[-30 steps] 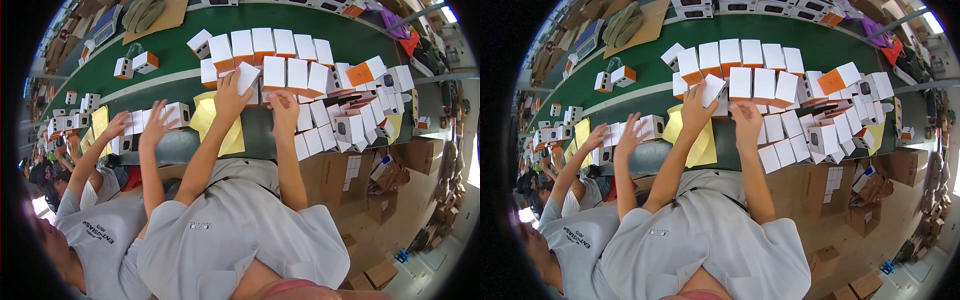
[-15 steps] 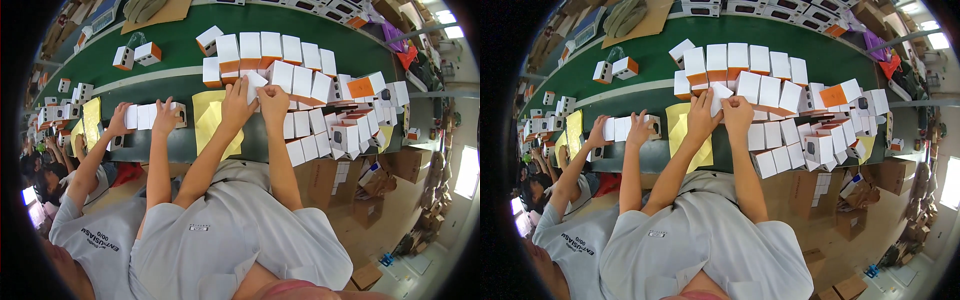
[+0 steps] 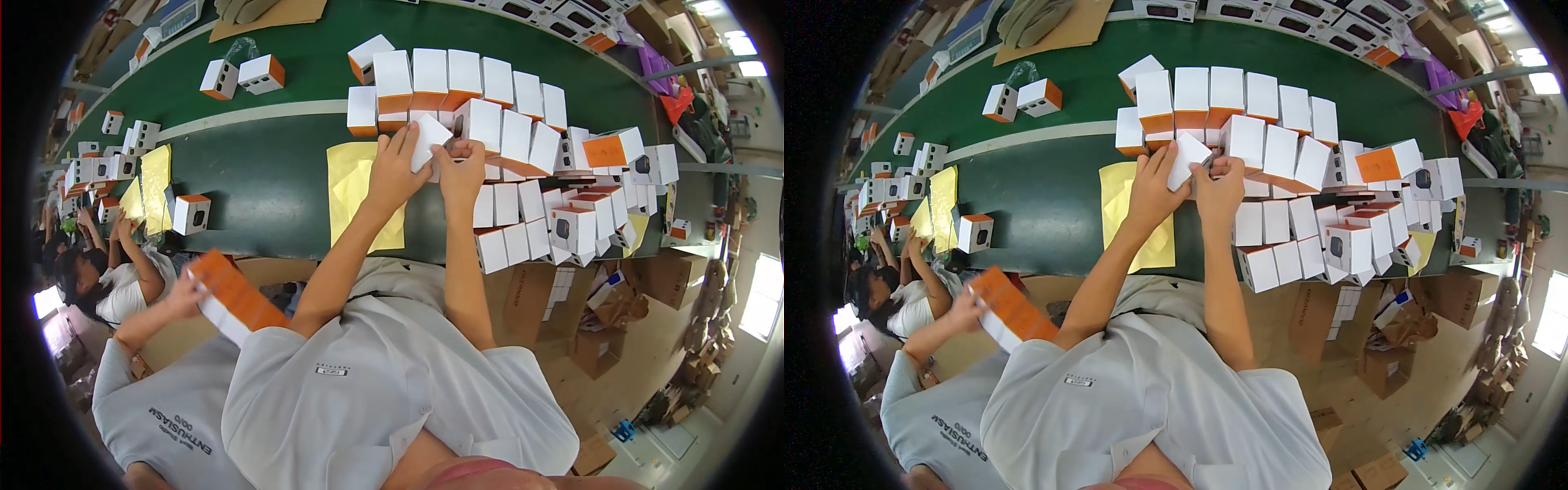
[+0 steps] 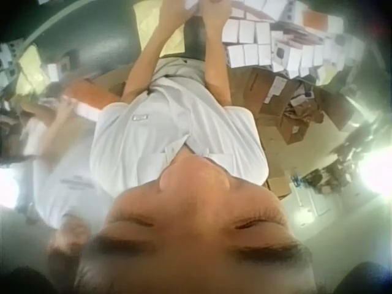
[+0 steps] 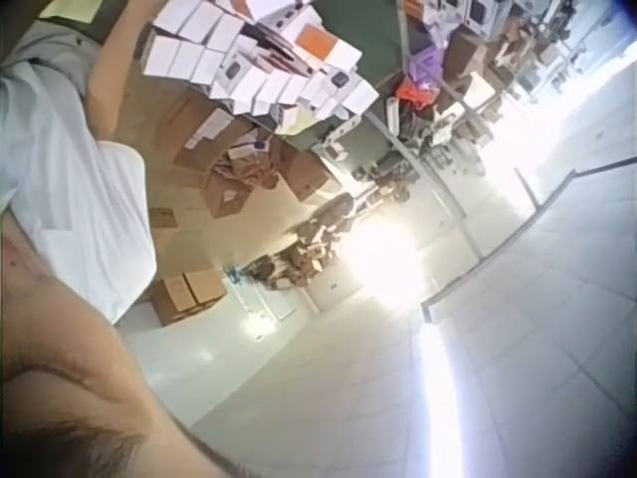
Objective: The person packs products and instruction manuals into orange and white boxes on an assembly line, then seals the boxes with a tape dispenser.
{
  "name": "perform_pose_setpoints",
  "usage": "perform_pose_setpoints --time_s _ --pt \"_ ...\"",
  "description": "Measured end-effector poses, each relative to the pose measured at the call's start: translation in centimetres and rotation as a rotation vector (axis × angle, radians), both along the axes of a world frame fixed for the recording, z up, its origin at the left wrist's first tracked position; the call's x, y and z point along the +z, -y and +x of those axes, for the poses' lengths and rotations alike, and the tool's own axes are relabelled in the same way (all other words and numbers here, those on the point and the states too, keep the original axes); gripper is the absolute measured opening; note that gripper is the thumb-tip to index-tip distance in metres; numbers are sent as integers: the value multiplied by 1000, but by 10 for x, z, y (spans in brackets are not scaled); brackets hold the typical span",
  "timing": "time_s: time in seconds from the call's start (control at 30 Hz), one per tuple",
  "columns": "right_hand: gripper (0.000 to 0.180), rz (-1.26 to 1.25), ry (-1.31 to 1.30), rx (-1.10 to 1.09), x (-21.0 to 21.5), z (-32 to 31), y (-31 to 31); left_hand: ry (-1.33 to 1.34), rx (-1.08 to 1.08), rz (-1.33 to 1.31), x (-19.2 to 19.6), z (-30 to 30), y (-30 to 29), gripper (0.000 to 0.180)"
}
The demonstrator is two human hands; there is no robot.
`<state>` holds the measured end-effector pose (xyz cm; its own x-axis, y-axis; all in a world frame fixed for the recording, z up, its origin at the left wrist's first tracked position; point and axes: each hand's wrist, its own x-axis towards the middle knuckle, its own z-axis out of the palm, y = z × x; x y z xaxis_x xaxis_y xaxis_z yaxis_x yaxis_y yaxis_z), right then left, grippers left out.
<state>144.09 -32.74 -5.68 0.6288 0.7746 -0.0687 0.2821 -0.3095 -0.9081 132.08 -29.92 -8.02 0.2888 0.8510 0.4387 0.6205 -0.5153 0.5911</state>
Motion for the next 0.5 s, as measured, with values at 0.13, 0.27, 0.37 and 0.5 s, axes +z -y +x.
perform_pose_setpoints --time_s 0.13,0.27,0.37,0.5 --pt "56 114 -13 97 -17 -7 1 96 -35 -15 -4 -20 0 62" --pt "60 353 528 332 -39 -6 8 82 -17 -180 14 -43 15 62" --pt "57 120 -208 553 -19 -12 18 79 -87 -390 38 -62 20 62" --pt "54 49 -332 529 -32 -28 24 -30 -181 -326 42 -80 24 61"
